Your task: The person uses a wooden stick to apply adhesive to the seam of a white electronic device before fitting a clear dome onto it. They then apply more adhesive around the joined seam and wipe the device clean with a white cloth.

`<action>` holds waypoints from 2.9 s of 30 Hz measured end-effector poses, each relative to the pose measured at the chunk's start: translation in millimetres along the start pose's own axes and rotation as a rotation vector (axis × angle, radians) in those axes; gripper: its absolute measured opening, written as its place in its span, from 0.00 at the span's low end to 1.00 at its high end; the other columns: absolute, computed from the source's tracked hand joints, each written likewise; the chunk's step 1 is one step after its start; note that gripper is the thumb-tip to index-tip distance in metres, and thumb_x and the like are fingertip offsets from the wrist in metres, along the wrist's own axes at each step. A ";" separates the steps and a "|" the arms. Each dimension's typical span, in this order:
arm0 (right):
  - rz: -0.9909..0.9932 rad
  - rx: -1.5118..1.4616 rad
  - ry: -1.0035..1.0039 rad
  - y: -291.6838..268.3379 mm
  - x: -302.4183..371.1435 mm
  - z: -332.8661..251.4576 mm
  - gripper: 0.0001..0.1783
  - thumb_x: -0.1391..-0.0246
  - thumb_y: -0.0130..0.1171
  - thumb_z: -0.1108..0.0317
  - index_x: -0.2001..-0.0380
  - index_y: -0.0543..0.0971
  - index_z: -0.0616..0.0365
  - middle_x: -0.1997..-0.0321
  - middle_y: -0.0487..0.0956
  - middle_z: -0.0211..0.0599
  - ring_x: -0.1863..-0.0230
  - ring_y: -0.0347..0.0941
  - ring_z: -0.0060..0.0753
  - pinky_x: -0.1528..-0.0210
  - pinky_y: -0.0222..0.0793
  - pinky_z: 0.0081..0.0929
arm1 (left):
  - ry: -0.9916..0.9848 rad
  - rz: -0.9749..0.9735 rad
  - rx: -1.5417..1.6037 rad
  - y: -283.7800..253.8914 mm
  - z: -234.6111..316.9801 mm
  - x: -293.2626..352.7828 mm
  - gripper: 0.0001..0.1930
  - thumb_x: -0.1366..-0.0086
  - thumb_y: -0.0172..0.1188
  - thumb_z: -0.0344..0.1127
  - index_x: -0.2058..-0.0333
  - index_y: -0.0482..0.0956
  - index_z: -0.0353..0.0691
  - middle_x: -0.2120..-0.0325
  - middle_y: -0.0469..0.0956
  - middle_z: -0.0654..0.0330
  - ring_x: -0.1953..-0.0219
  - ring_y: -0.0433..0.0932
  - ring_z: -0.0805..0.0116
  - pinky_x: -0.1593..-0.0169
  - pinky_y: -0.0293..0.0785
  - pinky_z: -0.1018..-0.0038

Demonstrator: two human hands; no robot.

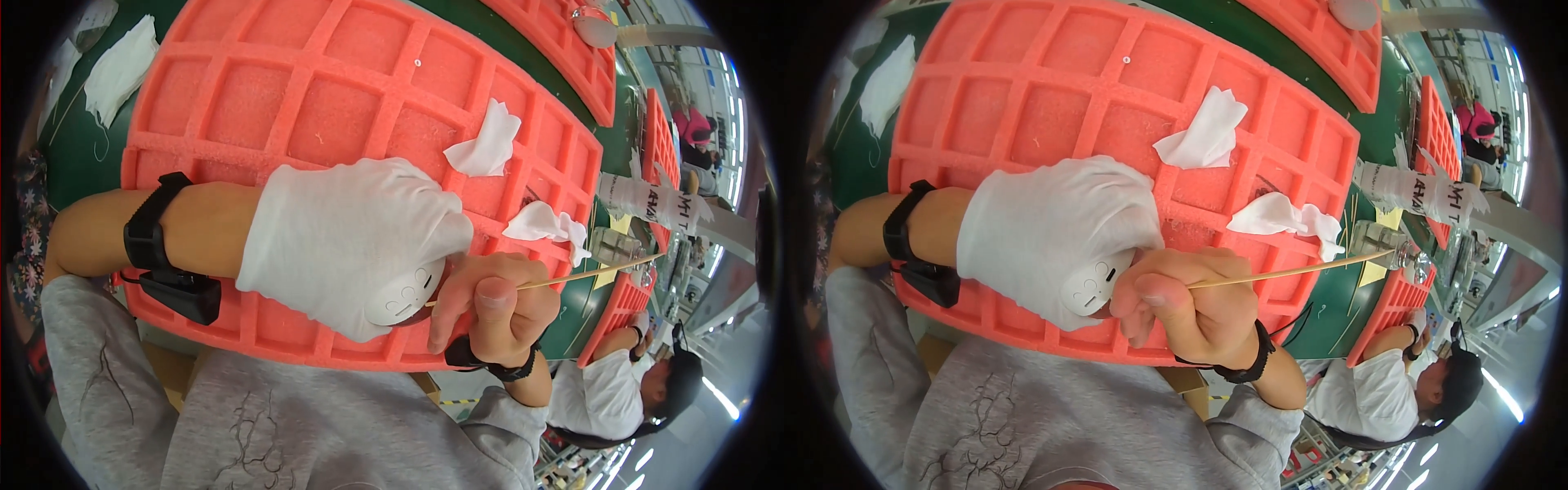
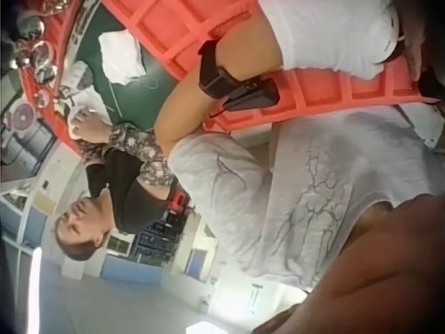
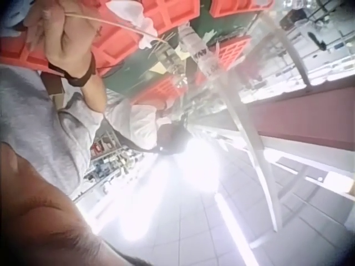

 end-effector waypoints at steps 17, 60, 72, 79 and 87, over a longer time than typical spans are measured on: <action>0.088 -0.300 0.045 -4.2 13.4 15.7 0.23 0.26 0.43 0.66 0.73 0.77 0.70 0.81 0.79 0.40 0.84 0.75 0.27 0.80 0.71 0.24 | -0.032 -0.034 0.028 1.2 2.4 -3.1 0.11 0.56 0.69 0.33 0.79 0.74 0.37 0.78 0.75 0.51 0.69 0.76 0.49 0.62 0.72 0.60; 0.103 -0.406 0.136 -4.0 11.8 16.2 0.21 0.26 0.46 0.67 0.72 0.77 0.70 0.81 0.79 0.39 0.85 0.75 0.26 0.81 0.70 0.21 | -0.035 -0.219 0.185 2.9 -3.4 -5.2 0.12 0.59 0.69 0.31 0.77 0.75 0.38 0.77 0.77 0.54 0.70 0.76 0.50 0.61 0.72 0.62; -0.125 0.190 -0.256 6.6 -6.1 -5.5 0.33 0.24 0.40 0.55 0.81 0.77 0.63 0.89 0.76 0.34 0.91 0.71 0.24 0.88 0.63 0.19 | -0.010 -0.197 0.106 -2.4 -2.0 -3.6 0.15 0.59 0.71 0.31 0.73 0.74 0.38 0.75 0.76 0.54 0.68 0.76 0.50 0.60 0.72 0.63; -0.019 -0.447 0.134 -1.9 12.3 20.3 0.21 0.26 0.45 0.66 0.68 0.81 0.71 0.81 0.80 0.38 0.83 0.77 0.25 0.81 0.70 0.21 | 0.002 -0.252 0.055 -0.5 1.6 -5.3 0.18 0.60 0.72 0.34 0.72 0.74 0.38 0.75 0.75 0.54 0.67 0.76 0.50 0.57 0.72 0.62; -0.128 0.044 -0.134 2.7 2.6 -1.0 0.21 0.25 0.44 0.66 0.66 0.82 0.68 0.82 0.79 0.33 0.83 0.77 0.24 0.80 0.71 0.21 | -0.011 -0.301 0.074 -1.7 -0.5 -9.0 0.16 0.60 0.72 0.36 0.74 0.75 0.37 0.74 0.76 0.54 0.65 0.76 0.50 0.56 0.72 0.63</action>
Point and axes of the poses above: each hand's wrist, its own x-axis away from the middle knuckle, its own y-axis out of the palm, z = x × y, the point moved 5 cm from there along -x, towards the middle knuckle
